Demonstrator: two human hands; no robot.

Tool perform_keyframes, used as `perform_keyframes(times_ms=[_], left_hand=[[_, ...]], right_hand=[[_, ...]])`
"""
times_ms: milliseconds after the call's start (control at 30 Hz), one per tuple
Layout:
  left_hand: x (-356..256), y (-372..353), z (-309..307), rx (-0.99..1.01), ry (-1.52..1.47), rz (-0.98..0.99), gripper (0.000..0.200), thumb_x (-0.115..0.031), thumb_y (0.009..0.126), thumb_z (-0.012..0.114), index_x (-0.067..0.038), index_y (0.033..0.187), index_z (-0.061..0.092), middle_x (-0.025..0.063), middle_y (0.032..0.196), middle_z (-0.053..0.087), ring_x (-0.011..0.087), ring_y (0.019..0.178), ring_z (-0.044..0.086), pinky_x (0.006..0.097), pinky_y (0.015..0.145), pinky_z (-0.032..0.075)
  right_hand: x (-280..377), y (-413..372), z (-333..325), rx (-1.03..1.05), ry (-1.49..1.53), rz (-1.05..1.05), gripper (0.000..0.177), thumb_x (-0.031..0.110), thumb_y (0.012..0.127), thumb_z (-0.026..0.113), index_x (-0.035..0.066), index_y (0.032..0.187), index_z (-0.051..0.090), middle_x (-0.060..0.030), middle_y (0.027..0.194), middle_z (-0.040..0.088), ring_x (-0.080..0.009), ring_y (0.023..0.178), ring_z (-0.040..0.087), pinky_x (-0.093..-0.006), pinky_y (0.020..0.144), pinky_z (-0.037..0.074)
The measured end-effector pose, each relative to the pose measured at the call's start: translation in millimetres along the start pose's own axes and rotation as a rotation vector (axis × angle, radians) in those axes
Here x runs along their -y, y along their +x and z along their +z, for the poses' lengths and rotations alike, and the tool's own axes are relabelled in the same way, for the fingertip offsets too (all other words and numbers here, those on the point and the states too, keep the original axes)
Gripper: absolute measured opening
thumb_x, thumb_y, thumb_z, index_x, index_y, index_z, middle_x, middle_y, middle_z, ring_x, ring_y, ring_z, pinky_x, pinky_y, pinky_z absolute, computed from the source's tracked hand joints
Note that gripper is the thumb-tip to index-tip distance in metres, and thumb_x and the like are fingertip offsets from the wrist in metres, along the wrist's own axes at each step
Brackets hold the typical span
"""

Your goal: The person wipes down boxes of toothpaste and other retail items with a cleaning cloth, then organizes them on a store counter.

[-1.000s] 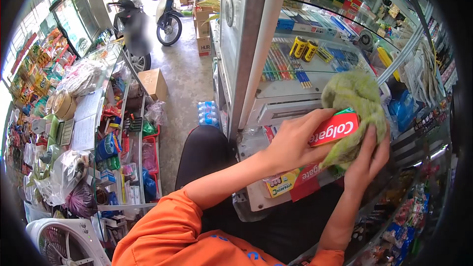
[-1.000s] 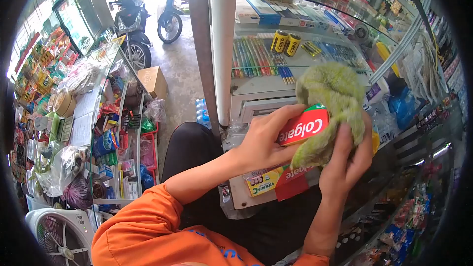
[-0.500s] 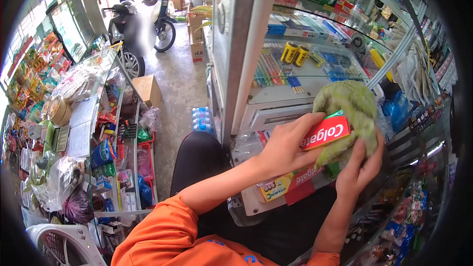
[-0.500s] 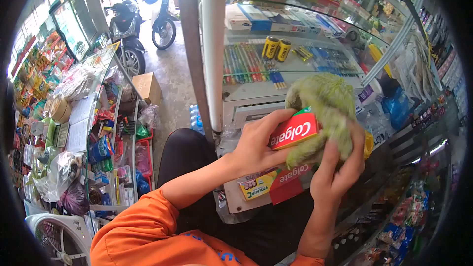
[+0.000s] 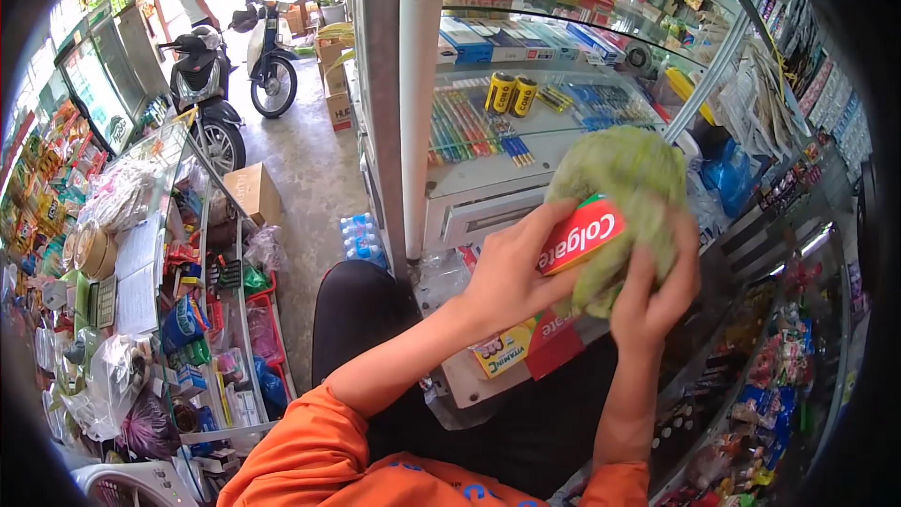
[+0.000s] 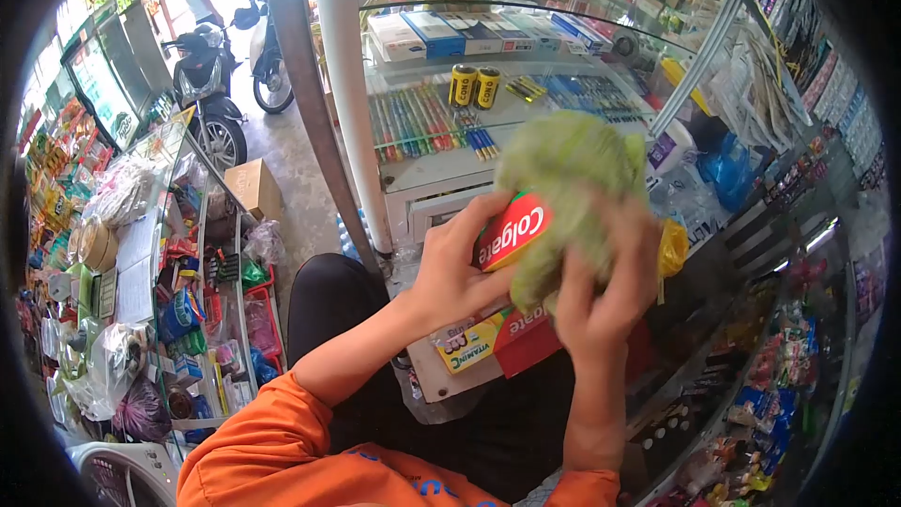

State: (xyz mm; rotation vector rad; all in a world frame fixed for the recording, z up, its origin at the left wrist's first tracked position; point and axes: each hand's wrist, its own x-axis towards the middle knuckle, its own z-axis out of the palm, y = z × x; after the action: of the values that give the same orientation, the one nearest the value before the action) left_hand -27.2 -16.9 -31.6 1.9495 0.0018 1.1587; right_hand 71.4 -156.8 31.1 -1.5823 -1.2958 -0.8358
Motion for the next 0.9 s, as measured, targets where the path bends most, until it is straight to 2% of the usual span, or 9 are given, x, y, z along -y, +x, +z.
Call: perform_keyframes(times_ms=[33,167,300,433,533,567,700,833,900], left_hand=[[-2.3,0.6,-0.9,-0.012,-0.013,-0.014,0.065,-0.019,0.082,0.079,-0.001,0.138,0.052,0.0246,0.116,0.069,0.0437,0.105,0.069,0.0441,0.086,0.057],[-1.7,2.6,-3.3,-0.029,-0.048,-0.048,0.065,-0.018,0.081,0.079,0.001,0.137,0.052,0.0257,0.117,0.068,0.0425,0.104,0.07,0.0437,0.085,0.057],[1.2,1.9,-7.0,-0.058,-0.002,0.023,0.064,-0.019,0.083,0.08,0.0,0.138,0.052,0.0248,0.115,0.068,0.0424,0.101,0.07,0.0438,0.084,0.057],[6.7,2.3,-3.1,-0.057,-0.036,0.026,0.063,-0.021,0.085,0.081,0.0,0.137,0.053,0.0244,0.112,0.069,0.0423,0.099,0.071,0.0438,0.082,0.058],[2.8,2.7,-5.5,-0.056,-0.02,0.022,0.064,-0.023,0.085,0.081,0.0,0.137,0.053,0.0242,0.112,0.069,0.0422,0.098,0.071,0.0437,0.08,0.058],[2.1,3.5,-6.6,-0.057,0.003,0.041,0.063,-0.024,0.085,0.081,0.0,0.137,0.053,0.0237,0.111,0.069,0.0418,0.096,0.071,0.0434,0.079,0.058],[2.6,2.7,-0.6,-0.065,-0.022,0.039,0.065,-0.03,0.086,0.083,0.0,0.135,0.054,0.0225,0.111,0.069,0.0404,0.093,0.072,0.0422,0.076,0.058],[-3.7,3.5,-1.1,-0.077,-0.008,0.065,0.065,-0.032,0.086,0.084,0.001,0.134,0.055,0.0215,0.111,0.07,0.0392,0.092,0.072,0.0423,0.075,0.058],[-4.8,3.2,-2.4,-0.047,0.017,0.047,0.067,-0.028,0.082,0.087,0.001,0.134,0.056,0.0201,0.109,0.071,0.0316,0.093,0.075,0.0388,0.08,0.058]], right_hand=[[2.1,1.6,-2.7,0.037,0.073,0.269,0.037,0.021,0.102,0.061,-0.005,0.127,0.063,-0.0204,0.122,0.069,-0.0399,0.112,0.064,-0.0502,0.101,0.048],[21.4,12.8,-6.6,0.101,-0.137,-0.258,0.035,0.018,0.103,0.059,-0.008,0.128,0.061,-0.0202,0.123,0.069,-0.0352,0.115,0.063,-0.0472,0.105,0.045],[2.8,-1.9,12.4,-0.052,0.081,0.149,0.038,0.022,0.1,0.06,-0.003,0.128,0.064,-0.0185,0.123,0.069,-0.0401,0.111,0.063,-0.0512,0.1,0.047],[15.7,1.5,-1.9,0.004,-0.018,-0.242,0.034,0.019,0.101,0.059,-0.004,0.126,0.063,-0.0192,0.12,0.07,-0.042,0.111,0.063,-0.0534,0.101,0.047],[-5.1,-10.7,9.1,-0.015,-0.047,-0.141,0.036,0.014,0.103,0.054,-0.01,0.129,0.059,-0.0225,0.125,0.067,-0.039,0.116,0.063,-0.05,0.106,0.045],[-0.1,-10.3,12.7,-0.017,-0.005,0.072,0.036,0.014,0.103,0.055,-0.01,0.129,0.058,-0.0231,0.124,0.067,-0.0378,0.117,0.062,-0.0497,0.107,0.044],[1.2,-10.5,-2.5,-0.046,-0.032,-0.209,0.037,0.02,0.102,0.057,-0.007,0.127,0.06,-0.02,0.123,0.069,-0.0418,0.113,0.064,-0.0516,0.104,0.047],[-18.6,-28.8,11.4,-0.169,0.024,0.072,0.041,0.026,0.105,0.055,-0.007,0.129,0.059,-0.0195,0.123,0.069,-0.0432,0.113,0.064,-0.0553,0.103,0.047],[-11.9,-23.4,0.6,-0.122,-0.006,-0.053,0.041,0.023,0.106,0.053,-0.009,0.13,0.057,-0.0209,0.127,0.066,-0.0388,0.118,0.062,-0.0513,0.106,0.045]])
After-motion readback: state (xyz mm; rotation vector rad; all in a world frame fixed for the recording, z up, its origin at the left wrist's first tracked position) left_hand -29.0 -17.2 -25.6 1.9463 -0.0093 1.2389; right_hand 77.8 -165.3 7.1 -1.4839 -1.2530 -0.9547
